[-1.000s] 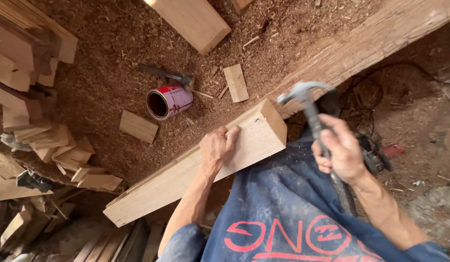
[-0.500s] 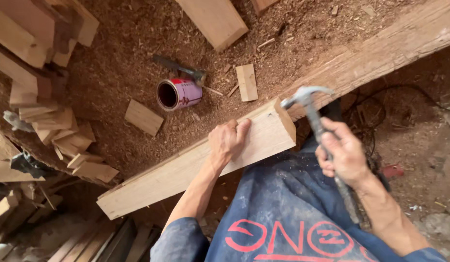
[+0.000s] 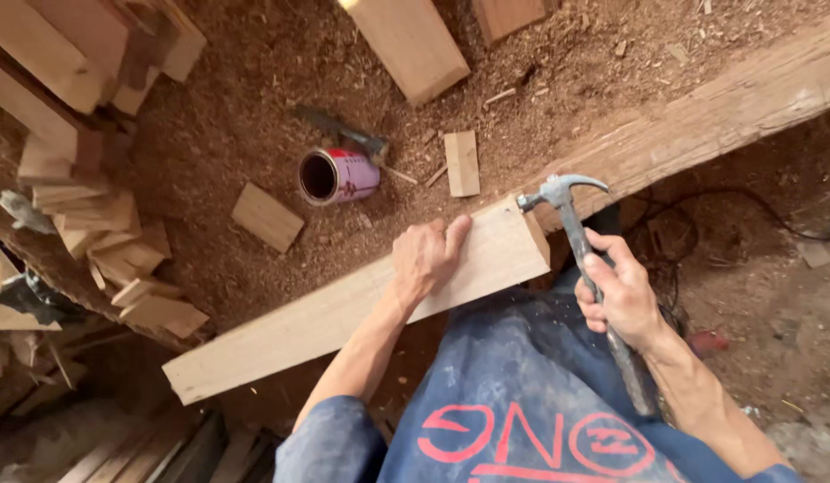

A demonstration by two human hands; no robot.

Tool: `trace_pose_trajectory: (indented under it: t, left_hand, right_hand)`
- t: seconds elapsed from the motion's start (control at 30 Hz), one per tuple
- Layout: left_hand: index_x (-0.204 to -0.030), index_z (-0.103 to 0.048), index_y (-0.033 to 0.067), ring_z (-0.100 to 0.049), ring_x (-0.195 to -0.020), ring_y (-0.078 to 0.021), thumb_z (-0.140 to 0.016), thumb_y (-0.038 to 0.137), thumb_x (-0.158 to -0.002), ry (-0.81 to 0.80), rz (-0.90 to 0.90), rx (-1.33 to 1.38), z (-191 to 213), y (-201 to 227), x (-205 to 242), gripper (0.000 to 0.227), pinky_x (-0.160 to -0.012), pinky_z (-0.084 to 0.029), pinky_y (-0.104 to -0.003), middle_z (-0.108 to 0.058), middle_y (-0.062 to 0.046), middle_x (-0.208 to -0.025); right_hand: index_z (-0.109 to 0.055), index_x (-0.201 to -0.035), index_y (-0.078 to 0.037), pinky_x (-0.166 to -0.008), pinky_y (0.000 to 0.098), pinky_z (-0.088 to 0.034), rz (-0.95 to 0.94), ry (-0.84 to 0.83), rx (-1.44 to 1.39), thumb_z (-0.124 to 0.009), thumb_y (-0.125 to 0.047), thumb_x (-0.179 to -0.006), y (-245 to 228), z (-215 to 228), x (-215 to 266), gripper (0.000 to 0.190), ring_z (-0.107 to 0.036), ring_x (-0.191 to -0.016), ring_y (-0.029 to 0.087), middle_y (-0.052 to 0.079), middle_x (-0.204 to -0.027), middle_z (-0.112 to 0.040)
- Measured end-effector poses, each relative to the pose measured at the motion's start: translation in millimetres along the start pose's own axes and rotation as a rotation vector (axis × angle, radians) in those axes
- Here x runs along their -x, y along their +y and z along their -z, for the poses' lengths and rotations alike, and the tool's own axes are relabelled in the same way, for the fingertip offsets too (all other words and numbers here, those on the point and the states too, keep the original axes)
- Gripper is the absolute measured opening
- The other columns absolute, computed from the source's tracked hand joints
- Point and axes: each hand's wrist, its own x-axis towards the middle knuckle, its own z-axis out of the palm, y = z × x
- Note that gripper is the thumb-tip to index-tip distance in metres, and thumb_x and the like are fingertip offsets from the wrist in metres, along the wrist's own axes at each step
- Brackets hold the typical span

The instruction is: The person assembles a wooden box by hammering nails into wood planks and joining them together.

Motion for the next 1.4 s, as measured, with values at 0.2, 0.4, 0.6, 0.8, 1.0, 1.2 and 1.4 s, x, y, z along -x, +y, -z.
trace_pose_trajectory:
  t: [0.2, 0.4, 0.6, 0.8, 1.0, 1.2, 1.4]
  left_hand:
    - [-0.078, -0.07, 0.0045, -0.07, -0.075, -0.0414, -0.051, 0.058, -0.098, -0.085, 0.057, 0.027, -13.5, -15.5, 4.2, 0.06, -0.07, -0.054, -0.052, -0.07, -0.025, -0.076]
    - [-0.094, -0.069, 0.0064, -0.066, -0.088, -0.0334, -0.067, 0.033, -0.097, 0.762, 0.073, 0.116, 8.8, -87.1, -6.8, 0.026, -0.078, -0.053, -0.045, -0.067, -0.014, -0.094]
    - [-0.11, -0.069, 0.0101, -0.061, -0.103, -0.0335, -0.077, 0.049, -0.082, 0.555, -0.028, 0.014, -16.1, -49.0, 29.6, 0.048, -0.09, -0.044, -0.05, -0.067, -0.013, -0.106]
    - [-0.131, -0.059, 0.0, -0.053, -0.126, -0.0365, -0.064, 0.079, -0.067, 0.652, -0.094, -0.14, -40.4, 53.9, 41.8, 0.102, -0.112, -0.023, -0.062, -0.062, -0.015, -0.126]
    - [-0.113, -0.061, 0.004, -0.053, -0.115, -0.0334, -0.071, 0.073, -0.075, 0.282, 0.174, -0.006, -70.1, 88.9, 5.5, 0.08, -0.123, -0.022, -0.065, -0.057, -0.014, -0.11]
    - [-0.114, -0.063, 0.0067, -0.049, -0.122, -0.0411, -0.074, 0.066, -0.05, 0.758, 0.205, -0.147, -76.7, 93.1, 5.7, 0.088, -0.111, -0.02, -0.065, -0.059, -0.019, -0.118]
    - [-0.105, -0.064, 0.0033, -0.058, -0.104, -0.0315, -0.067, 0.078, -0.068, 0.163, 0.305, -0.102, -54.0, 87.2, -0.1, 0.083, -0.114, -0.025, -0.067, -0.065, -0.017, -0.109]
  right_hand:
    - [-0.041, -0.147, -0.024, -0.036, 0.0284, -0.035, 0.033, 0.003, -0.071, -0.049, -0.024, -0.1, 3.6, 23.4, -11.9, 0.047, -0.041, -0.043, 0.012, 0.008, -0.066, -0.049]
    - [-0.038, -0.151, -0.023, -0.039, 0.0299, -0.034, 0.133, 0.181, -0.019, -0.056, -0.019, -0.101, 13.0, 69.6, -20.4, 0.054, -0.04, -0.048, 0.012, 0.006, -0.069, -0.046]
    - [-0.034, -0.154, -0.019, -0.04, 0.0318, -0.036, 0.174, 0.259, 0.155, -0.06, -0.017, -0.102, -3.8, 72.6, -21.3, 0.058, -0.044, -0.049, 0.013, 0.007, -0.071, -0.049]
    - [-0.034, -0.152, -0.016, -0.039, 0.03, -0.038, 0.213, 0.133, 0.411, -0.062, -0.017, -0.098, -52.0, 44.7, -26.9, 0.06, -0.044, -0.047, 0.012, 0.005, -0.068, -0.049]
    - [-0.035, -0.151, -0.015, -0.038, 0.0302, -0.037, 0.221, -0.028, 0.714, -0.063, -0.018, -0.097, -102.1, 38.6, -40.6, 0.061, -0.043, -0.045, 0.011, 0.004, -0.067, -0.05]
    - [-0.041, -0.148, -0.014, -0.039, 0.0295, -0.04, 0.343, -0.225, 0.95, -0.066, -0.019, -0.095, -135.8, 50.0, -48.1, 0.059, -0.046, -0.046, 0.01, 0.002, -0.067, -0.052]
    - [-0.041, -0.15, -0.015, -0.041, 0.0286, -0.039, 0.365, -0.378, 1.039, -0.06, -0.02, -0.1, -159.3, 69.8, -61.8, 0.054, -0.048, -0.047, 0.01, 0.001, -0.063, -0.053]
